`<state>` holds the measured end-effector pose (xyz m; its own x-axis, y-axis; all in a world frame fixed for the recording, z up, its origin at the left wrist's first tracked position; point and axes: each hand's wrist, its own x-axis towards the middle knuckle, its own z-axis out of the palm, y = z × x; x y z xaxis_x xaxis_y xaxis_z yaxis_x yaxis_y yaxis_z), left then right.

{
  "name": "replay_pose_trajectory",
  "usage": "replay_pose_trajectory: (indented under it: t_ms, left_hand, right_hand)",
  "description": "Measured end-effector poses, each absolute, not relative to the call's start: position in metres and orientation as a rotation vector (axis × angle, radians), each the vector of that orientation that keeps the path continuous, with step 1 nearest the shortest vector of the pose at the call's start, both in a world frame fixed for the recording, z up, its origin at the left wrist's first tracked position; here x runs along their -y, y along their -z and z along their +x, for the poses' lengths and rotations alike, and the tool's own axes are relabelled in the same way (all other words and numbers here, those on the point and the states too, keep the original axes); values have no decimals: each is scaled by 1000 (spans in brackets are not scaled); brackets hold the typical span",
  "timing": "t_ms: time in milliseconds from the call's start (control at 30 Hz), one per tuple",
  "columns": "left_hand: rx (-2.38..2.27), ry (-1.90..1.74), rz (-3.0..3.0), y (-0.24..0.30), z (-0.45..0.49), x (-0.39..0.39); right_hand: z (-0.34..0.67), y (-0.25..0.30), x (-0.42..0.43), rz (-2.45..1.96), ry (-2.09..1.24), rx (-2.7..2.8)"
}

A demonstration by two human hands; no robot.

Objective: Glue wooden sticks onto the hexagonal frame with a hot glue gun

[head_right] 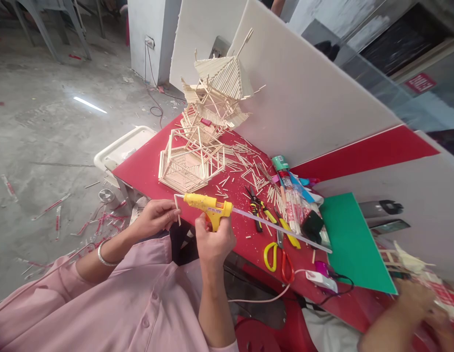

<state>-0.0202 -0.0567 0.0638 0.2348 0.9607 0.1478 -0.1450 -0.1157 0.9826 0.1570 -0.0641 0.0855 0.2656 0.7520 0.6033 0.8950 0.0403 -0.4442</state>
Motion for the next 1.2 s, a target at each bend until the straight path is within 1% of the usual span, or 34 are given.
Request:
replay_pose_trajectory:
  t_ms: [367,467,567,767,1000,1200]
  left_hand:
    - [-840,-1184,1264,-61,-20,56]
    - [-836,-1192,1201,-59,-19,56]
    - [-876,-1225,1095,-57,-16,52]
    - [-926,-1447,626,-48,-3,22]
    - [-936,-1547,445,-30,11,1]
    - [-968,-1541,434,-35,13,-1]
  right_hand:
    - [159,-78,64,-1735,247,1536]
    - [160,-75,64,-1722,340,1569]
    - [164,-74,62,-1739,499,1585]
    - [170,-80,55,-1748,822,1622]
    - [163,-69,51,-1750,969,1655]
    - [160,-74,47,-1644,1031,1850]
